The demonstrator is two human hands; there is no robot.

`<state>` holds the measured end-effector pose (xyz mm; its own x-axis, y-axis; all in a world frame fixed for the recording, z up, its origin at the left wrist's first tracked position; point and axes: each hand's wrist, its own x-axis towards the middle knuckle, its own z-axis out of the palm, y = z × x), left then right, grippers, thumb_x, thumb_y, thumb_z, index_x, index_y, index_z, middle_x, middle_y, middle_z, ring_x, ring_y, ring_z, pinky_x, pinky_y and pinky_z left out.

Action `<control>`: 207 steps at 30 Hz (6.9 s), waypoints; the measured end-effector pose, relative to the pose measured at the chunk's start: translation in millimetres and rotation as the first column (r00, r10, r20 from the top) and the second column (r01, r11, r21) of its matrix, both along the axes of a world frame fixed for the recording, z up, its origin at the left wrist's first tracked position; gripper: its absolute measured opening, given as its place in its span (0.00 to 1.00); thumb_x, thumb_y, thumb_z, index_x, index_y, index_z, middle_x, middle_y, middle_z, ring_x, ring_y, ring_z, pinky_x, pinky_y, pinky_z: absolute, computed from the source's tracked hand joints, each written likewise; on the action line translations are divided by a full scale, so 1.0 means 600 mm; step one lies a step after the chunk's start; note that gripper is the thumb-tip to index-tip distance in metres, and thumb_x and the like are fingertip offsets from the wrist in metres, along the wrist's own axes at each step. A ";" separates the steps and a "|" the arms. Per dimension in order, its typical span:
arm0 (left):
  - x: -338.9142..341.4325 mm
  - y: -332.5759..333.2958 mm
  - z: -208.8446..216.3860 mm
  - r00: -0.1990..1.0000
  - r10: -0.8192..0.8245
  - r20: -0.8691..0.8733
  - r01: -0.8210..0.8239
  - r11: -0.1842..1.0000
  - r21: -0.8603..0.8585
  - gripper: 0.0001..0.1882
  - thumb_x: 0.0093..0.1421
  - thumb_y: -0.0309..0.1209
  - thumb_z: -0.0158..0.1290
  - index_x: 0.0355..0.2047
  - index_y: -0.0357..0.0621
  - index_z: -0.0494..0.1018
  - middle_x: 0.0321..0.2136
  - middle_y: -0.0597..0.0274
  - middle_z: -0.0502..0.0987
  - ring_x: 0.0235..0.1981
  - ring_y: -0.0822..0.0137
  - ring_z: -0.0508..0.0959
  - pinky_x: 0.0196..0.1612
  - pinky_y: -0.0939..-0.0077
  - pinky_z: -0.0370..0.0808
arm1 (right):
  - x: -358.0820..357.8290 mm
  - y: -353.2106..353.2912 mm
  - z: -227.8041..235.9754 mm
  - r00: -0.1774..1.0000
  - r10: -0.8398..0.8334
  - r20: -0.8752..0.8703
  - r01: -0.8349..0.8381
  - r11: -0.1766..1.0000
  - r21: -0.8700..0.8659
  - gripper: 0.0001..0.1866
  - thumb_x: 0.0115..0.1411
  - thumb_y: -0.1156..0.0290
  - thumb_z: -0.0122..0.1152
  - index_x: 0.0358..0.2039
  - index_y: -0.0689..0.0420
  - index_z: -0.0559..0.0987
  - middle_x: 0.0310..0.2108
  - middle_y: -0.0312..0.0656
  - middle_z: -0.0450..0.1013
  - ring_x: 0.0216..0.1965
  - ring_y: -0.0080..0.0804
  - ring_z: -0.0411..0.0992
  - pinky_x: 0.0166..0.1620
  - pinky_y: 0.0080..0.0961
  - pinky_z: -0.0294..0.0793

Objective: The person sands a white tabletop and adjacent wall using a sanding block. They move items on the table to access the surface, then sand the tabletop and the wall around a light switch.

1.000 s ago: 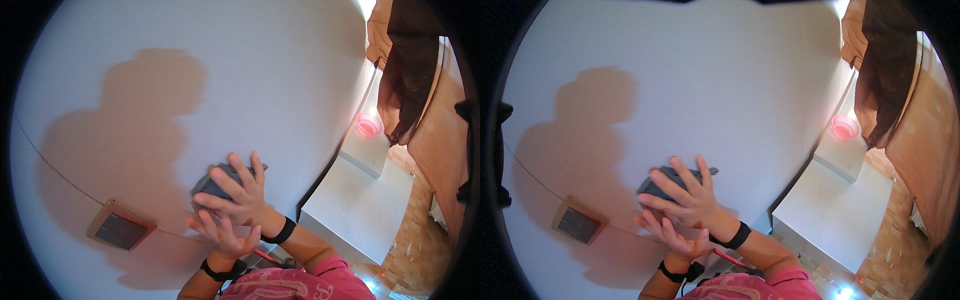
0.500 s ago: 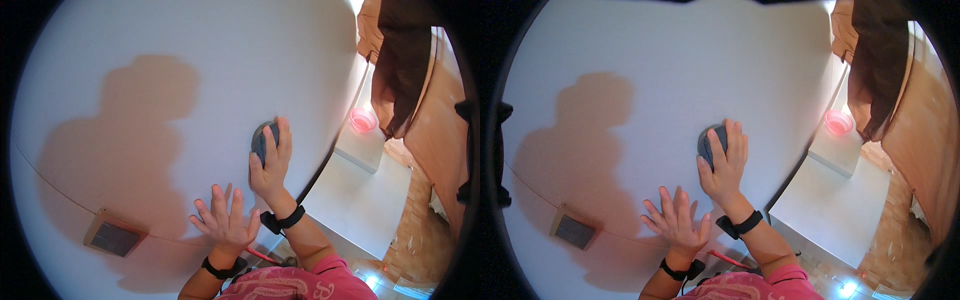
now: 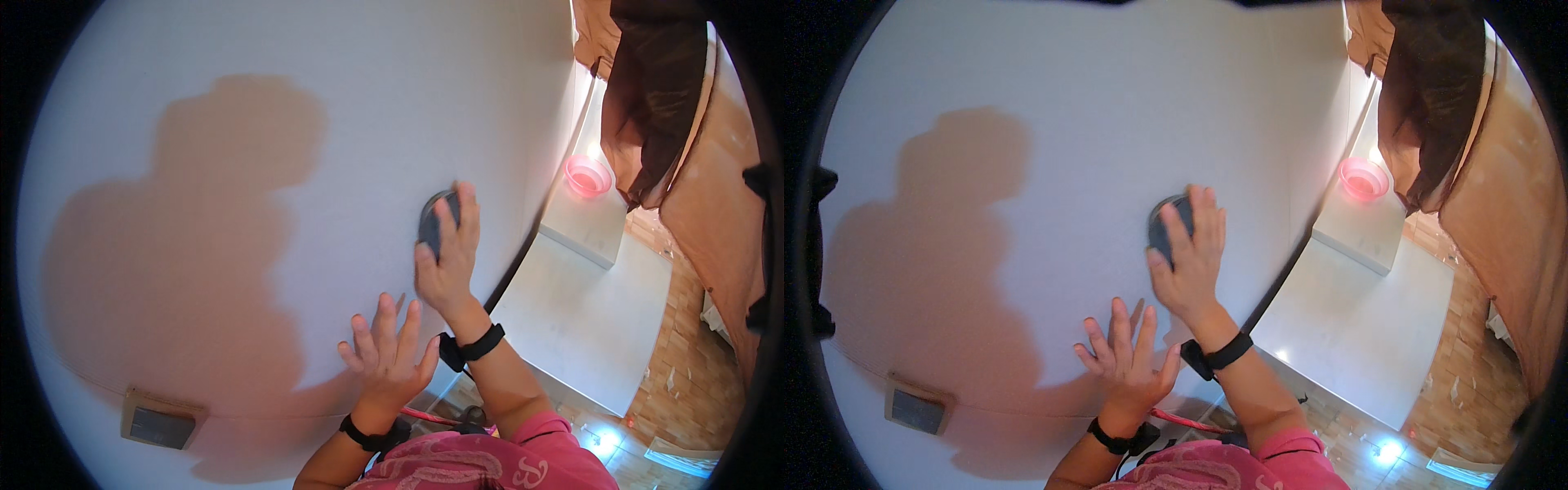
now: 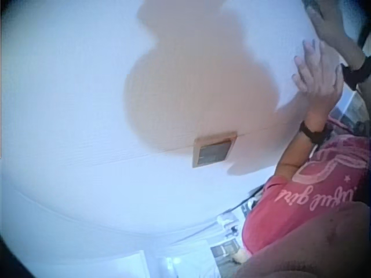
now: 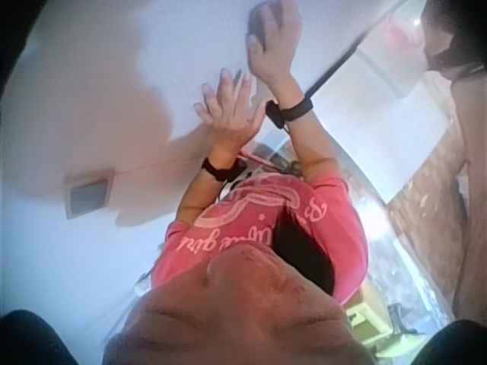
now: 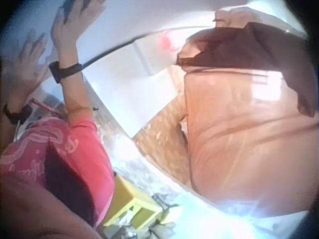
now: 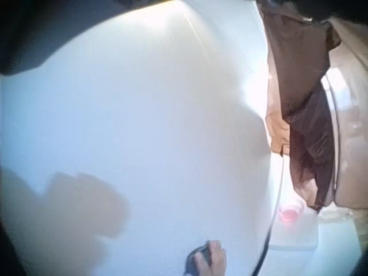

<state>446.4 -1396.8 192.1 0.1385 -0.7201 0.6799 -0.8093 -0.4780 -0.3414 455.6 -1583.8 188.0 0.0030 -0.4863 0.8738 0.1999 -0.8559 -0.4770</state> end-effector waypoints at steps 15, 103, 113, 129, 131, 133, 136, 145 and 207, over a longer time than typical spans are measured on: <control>0.003 -0.016 -0.025 0.999 0.032 0.009 -0.031 0.999 -0.019 0.34 0.59 0.49 0.54 0.62 0.43 0.70 0.70 0.43 0.57 0.74 0.35 0.35 0.68 0.38 0.17 | -0.002 0.105 -0.130 0.989 -0.078 -0.127 0.068 0.994 -0.087 0.33 0.70 0.60 0.49 0.73 0.46 0.55 0.74 0.57 0.44 0.74 0.59 0.45 0.71 0.60 0.43; -0.147 0.767 -0.275 0.727 0.328 -0.603 -0.541 0.814 -0.210 0.24 0.62 0.22 0.51 0.60 0.39 0.67 0.61 0.45 0.66 0.65 0.39 0.60 0.66 0.43 0.55 | -0.198 0.770 -0.269 0.084 0.901 -0.426 -0.332 0.429 0.840 0.30 0.62 0.54 0.66 0.57 0.62 0.71 0.49 0.60 0.75 0.50 0.54 0.75 0.52 0.41 0.74; -0.105 0.502 -0.130 0.765 -0.262 -0.588 0.127 0.957 -0.262 0.20 0.62 0.29 0.53 0.54 0.40 0.73 0.63 0.49 0.68 0.70 0.40 0.56 0.70 0.40 0.46 | -0.157 0.563 -0.195 0.877 0.478 -0.059 -0.330 0.686 0.648 0.37 0.68 0.62 0.59 0.68 0.64 0.53 0.60 0.51 0.61 0.60 0.37 0.62 0.61 0.33 0.64; 0.004 0.285 -0.116 0.993 0.119 0.011 -0.118 0.990 -0.074 0.23 0.64 0.43 0.51 0.55 0.47 0.77 0.70 0.48 0.59 0.75 0.38 0.37 0.71 0.39 0.24 | -0.015 0.414 -0.266 0.985 0.072 -0.156 -0.029 0.964 0.264 0.34 0.68 0.67 0.46 0.74 0.52 0.51 0.74 0.60 0.43 0.75 0.60 0.40 0.71 0.63 0.36; 0.011 0.279 -0.125 0.985 0.147 0.090 -0.140 0.987 -0.078 0.23 0.65 0.45 0.49 0.55 0.49 0.78 0.71 0.49 0.58 0.75 0.39 0.37 0.71 0.40 0.24 | -0.017 0.399 -0.302 0.983 0.124 -0.133 -0.047 0.879 0.475 0.34 0.69 0.69 0.42 0.73 0.57 0.50 0.74 0.62 0.42 0.74 0.62 0.39 0.72 0.59 0.37; 0.017 0.272 -0.125 0.979 0.152 0.135 -0.139 0.985 -0.098 0.23 0.65 0.47 0.48 0.54 0.49 0.79 0.71 0.49 0.57 0.75 0.38 0.36 0.71 0.40 0.23 | -0.018 0.393 -0.317 0.980 0.157 -0.121 -0.045 0.769 0.638 0.34 0.69 0.69 0.40 0.72 0.65 0.47 0.74 0.63 0.40 0.74 0.65 0.38 0.73 0.54 0.38; 0.013 0.269 -0.119 0.985 0.128 0.115 -0.117 0.989 -0.093 0.23 0.65 0.44 0.49 0.56 0.47 0.77 0.70 0.43 0.57 0.75 0.39 0.36 0.71 0.43 0.22 | -0.012 0.402 -0.312 0.986 0.140 -0.089 -0.036 0.702 0.711 0.34 0.69 0.69 0.41 0.72 0.65 0.48 0.73 0.63 0.41 0.74 0.65 0.39 0.72 0.56 0.39; -0.002 0.197 -0.092 0.995 0.030 -0.093 -0.029 0.999 0.020 0.24 0.64 0.46 0.50 0.56 0.51 0.76 0.69 0.52 0.61 0.74 0.39 0.44 0.71 0.41 0.26 | 0.008 0.350 -0.231 0.996 0.037 -0.083 -0.019 0.978 0.206 0.31 0.69 0.52 0.52 0.70 0.45 0.62 0.73 0.54 0.49 0.74 0.60 0.43 0.69 0.66 0.38; -0.002 -0.117 -0.094 0.997 -0.057 -0.054 0.055 0.998 -0.028 0.27 0.62 0.50 0.50 0.58 0.53 0.77 0.67 0.51 0.66 0.75 0.37 0.37 0.68 0.39 0.15 | -0.021 -0.008 -0.269 0.986 0.023 -0.166 0.053 0.897 0.440 0.35 0.67 0.68 0.49 0.72 0.59 0.53 0.74 0.59 0.41 0.74 0.60 0.42 0.72 0.53 0.41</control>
